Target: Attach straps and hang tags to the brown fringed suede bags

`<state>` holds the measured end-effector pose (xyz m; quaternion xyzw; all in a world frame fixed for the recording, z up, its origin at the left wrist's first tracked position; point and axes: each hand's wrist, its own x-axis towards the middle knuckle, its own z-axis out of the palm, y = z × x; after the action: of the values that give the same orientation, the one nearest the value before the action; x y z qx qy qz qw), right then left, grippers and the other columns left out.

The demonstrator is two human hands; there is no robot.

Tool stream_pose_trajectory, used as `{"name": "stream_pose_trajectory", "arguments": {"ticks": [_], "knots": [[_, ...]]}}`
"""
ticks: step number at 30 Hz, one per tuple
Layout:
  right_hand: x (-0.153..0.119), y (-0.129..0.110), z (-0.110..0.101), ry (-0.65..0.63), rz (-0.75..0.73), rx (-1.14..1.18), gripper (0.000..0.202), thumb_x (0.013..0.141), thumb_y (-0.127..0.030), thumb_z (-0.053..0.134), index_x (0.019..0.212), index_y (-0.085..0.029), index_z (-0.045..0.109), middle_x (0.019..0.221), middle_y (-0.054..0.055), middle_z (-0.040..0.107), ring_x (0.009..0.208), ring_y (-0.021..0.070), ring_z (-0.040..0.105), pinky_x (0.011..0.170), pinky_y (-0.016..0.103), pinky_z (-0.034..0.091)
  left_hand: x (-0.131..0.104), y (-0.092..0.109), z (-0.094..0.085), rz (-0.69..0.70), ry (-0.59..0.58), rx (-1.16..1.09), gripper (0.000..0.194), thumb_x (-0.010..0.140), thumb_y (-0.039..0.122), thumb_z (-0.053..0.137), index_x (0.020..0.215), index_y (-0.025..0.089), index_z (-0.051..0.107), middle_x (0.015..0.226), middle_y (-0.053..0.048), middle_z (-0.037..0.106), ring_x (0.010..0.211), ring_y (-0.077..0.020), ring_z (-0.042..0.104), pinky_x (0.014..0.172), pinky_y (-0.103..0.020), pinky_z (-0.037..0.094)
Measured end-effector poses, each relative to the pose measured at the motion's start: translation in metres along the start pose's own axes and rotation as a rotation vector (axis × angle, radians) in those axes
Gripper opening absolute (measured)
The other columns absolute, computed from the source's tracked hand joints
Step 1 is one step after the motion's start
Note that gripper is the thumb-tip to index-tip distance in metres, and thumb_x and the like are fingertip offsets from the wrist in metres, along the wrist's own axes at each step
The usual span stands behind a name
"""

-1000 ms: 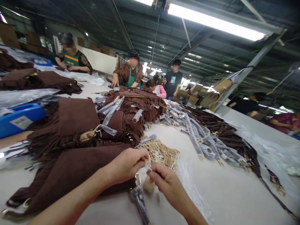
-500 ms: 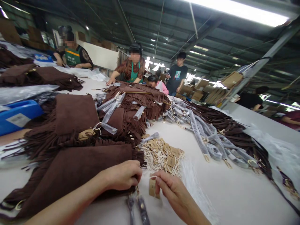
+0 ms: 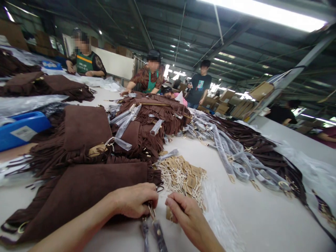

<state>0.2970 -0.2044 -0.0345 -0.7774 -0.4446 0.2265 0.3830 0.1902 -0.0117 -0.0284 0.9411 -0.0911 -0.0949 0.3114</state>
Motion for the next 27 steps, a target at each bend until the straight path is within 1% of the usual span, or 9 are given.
{"name": "stream_pose_trajectory", "arguments": {"ticks": [2,4,6,8,10,13,18,23,27], "knots": [[0.002,0.001,0.0,-0.006,0.002,0.008,0.036,0.094,-0.043,0.044,0.065,-0.022,0.049,0.06,-0.004,0.048,0.059,0.0139,0.047,0.055,0.024,0.031,0.001,-0.003,-0.003,0.029,-0.024,-0.036,0.03,0.072,0.001,0.062,0.095,0.019,0.069,0.101,-0.002,0.064,0.097,-0.0187,0.061,0.085,-0.024,0.048],[0.004,0.003,0.003,-0.04,0.016,0.026,0.035,0.093,-0.041,0.045,0.065,-0.021,0.051,0.058,-0.004,0.05,0.058,0.0137,0.049,0.055,0.024,0.032,0.001,-0.006,-0.005,0.044,-0.037,-0.074,0.033,0.069,-0.004,0.06,0.092,0.018,0.07,0.097,-0.001,0.065,0.092,-0.0172,0.062,0.081,-0.022,0.048],[0.007,0.004,0.007,-0.065,0.014,0.014,0.034,0.092,-0.038,0.046,0.064,-0.02,0.055,0.058,-0.003,0.053,0.059,0.0143,0.052,0.057,0.024,0.034,0.002,-0.007,-0.004,0.035,-0.002,-0.123,0.025,0.074,-0.001,0.06,0.087,0.018,0.071,0.092,-0.001,0.066,0.088,-0.0163,0.063,0.078,-0.021,0.048],[0.009,0.006,0.01,-0.05,-0.015,-0.026,0.032,0.091,-0.034,0.049,0.065,-0.02,0.059,0.063,-0.001,0.059,0.065,0.0157,0.056,0.061,0.025,0.035,0.004,-0.009,-0.001,0.021,0.052,-0.16,0.016,0.079,0.004,0.062,0.082,0.017,0.071,0.088,-0.001,0.067,0.085,-0.0157,0.063,0.078,-0.021,0.047],[0.01,0.006,0.013,-0.032,-0.038,-0.063,0.027,0.089,-0.029,0.051,0.068,-0.02,0.065,0.07,0.001,0.064,0.071,0.0172,0.058,0.065,0.026,0.037,0.005,-0.01,0.003,0.011,0.084,-0.168,0.018,0.077,0.001,0.061,0.079,0.016,0.07,0.086,0.0,0.067,0.083,-0.0151,0.063,0.077,-0.021,0.047],[0.01,0.006,0.017,-0.053,-0.025,-0.087,0.022,0.087,-0.022,0.054,0.073,-0.021,0.071,0.076,0.001,0.069,0.075,0.0176,0.062,0.068,0.026,0.038,0.006,-0.012,0.007,-0.003,0.102,-0.145,0.026,0.072,-0.005,0.057,0.079,0.017,0.069,0.086,0.0,0.066,0.083,-0.0148,0.061,0.076,-0.021,0.046],[0.007,0.006,0.022,-0.076,0.008,-0.143,0.027,0.088,-0.019,0.055,0.065,-0.02,0.068,0.068,-0.001,0.066,0.069,0.0158,0.06,0.062,0.025,0.034,0.006,-0.013,0.008,-0.019,0.111,-0.141,0.026,0.071,-0.005,0.055,0.079,0.017,0.065,0.089,-0.001,0.064,0.085,-0.015,0.059,0.076,-0.021,0.045],[0.008,0.007,0.025,-0.11,0.067,-0.202,0.024,0.088,-0.021,0.056,0.068,-0.021,0.071,0.065,-0.001,0.066,0.066,0.0164,0.059,0.059,0.026,0.032,0.003,-0.011,0.004,-0.059,0.11,-0.157,0.032,0.069,-0.005,0.053,0.089,0.019,0.061,0.094,0.0,0.06,0.086,-0.0148,0.056,0.074,-0.022,0.044],[0.012,0.007,0.026,-0.121,0.09,-0.231,0.025,0.087,-0.02,0.057,0.065,-0.022,0.07,0.064,-0.001,0.065,0.066,0.017,0.059,0.058,0.026,0.031,0.003,-0.01,0.004,-0.068,0.107,-0.17,0.027,0.069,-0.004,0.052,0.083,0.02,0.054,0.092,0.001,0.058,0.086,-0.0151,0.054,0.075,-0.023,0.043]]}}
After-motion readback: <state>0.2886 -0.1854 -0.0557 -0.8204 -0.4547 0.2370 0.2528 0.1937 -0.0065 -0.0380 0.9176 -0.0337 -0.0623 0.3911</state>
